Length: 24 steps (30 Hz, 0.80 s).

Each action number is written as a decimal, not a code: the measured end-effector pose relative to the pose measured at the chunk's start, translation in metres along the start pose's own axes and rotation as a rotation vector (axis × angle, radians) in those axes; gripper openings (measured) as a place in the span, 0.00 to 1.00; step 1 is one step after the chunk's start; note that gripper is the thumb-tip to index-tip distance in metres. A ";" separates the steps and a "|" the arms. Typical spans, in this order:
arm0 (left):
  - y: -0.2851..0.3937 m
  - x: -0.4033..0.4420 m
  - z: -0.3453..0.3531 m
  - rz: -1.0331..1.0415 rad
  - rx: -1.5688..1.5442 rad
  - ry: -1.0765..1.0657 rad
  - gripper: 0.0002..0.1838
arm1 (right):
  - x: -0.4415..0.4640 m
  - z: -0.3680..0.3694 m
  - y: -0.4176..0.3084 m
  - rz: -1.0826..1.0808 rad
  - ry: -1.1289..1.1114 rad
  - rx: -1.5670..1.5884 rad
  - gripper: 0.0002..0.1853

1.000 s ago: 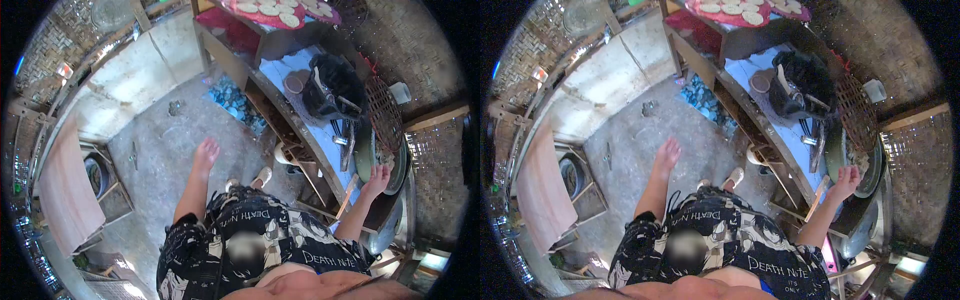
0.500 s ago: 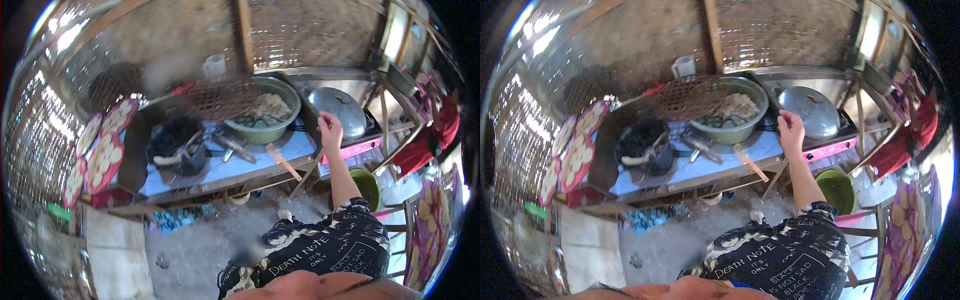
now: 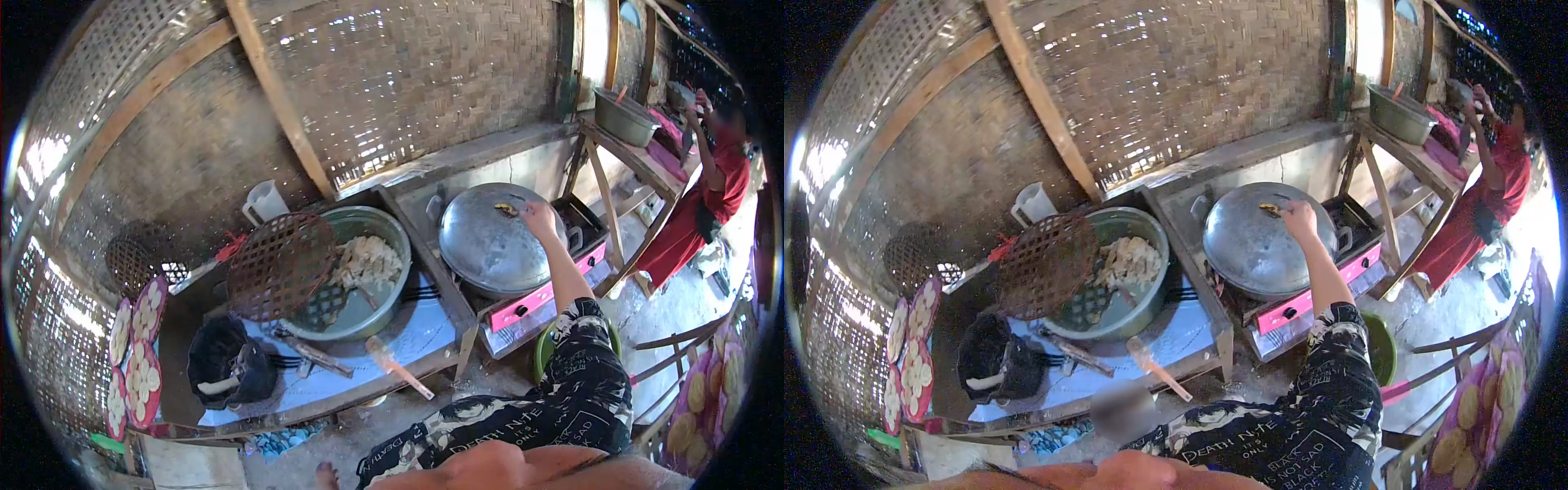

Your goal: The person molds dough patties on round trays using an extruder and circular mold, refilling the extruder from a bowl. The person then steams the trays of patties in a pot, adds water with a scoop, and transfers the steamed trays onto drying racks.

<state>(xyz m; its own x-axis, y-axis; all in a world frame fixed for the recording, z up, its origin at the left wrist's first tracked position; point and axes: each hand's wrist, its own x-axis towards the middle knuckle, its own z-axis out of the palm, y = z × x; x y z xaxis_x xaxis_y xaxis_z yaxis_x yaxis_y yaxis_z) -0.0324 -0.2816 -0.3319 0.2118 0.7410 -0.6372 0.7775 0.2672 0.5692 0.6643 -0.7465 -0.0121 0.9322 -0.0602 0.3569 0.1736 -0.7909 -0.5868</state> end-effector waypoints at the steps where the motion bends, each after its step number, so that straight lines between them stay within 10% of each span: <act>1: 0.015 0.004 0.017 0.032 -0.011 -0.036 0.23 | 0.011 0.010 0.014 -0.005 -0.027 -0.043 0.21; 10: 0.135 -0.069 0.076 0.324 0.291 -0.113 0.20 | 0.111 0.120 0.091 -0.252 -0.141 -0.295 0.20; 13: 0.043 0.009 0.066 1.080 0.915 -0.153 0.22 | 0.108 0.101 0.061 -0.107 -0.305 -0.230 0.14; 14: 0.028 -0.011 0.052 0.389 0.567 -0.091 0.22 | 0.108 0.111 0.063 -0.124 -0.264 -0.194 0.13; 15: 0.024 -0.018 0.051 0.232 0.527 -0.064 0.23 | 0.108 0.117 0.068 -0.143 -0.217 -0.160 0.13; 24: 0.007 -0.030 0.053 -0.089 0.412 -0.039 0.24 | 0.142 0.070 0.043 -0.064 -0.204 -0.067 0.15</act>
<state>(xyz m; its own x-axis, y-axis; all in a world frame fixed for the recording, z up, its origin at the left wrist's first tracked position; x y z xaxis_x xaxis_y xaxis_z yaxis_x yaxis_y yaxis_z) -0.0021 -0.3346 -0.3366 0.1496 0.6999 -0.6984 0.9638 0.0546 0.2611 0.8268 -0.7468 -0.0377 0.9660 0.1109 0.2335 0.2197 -0.8283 -0.5155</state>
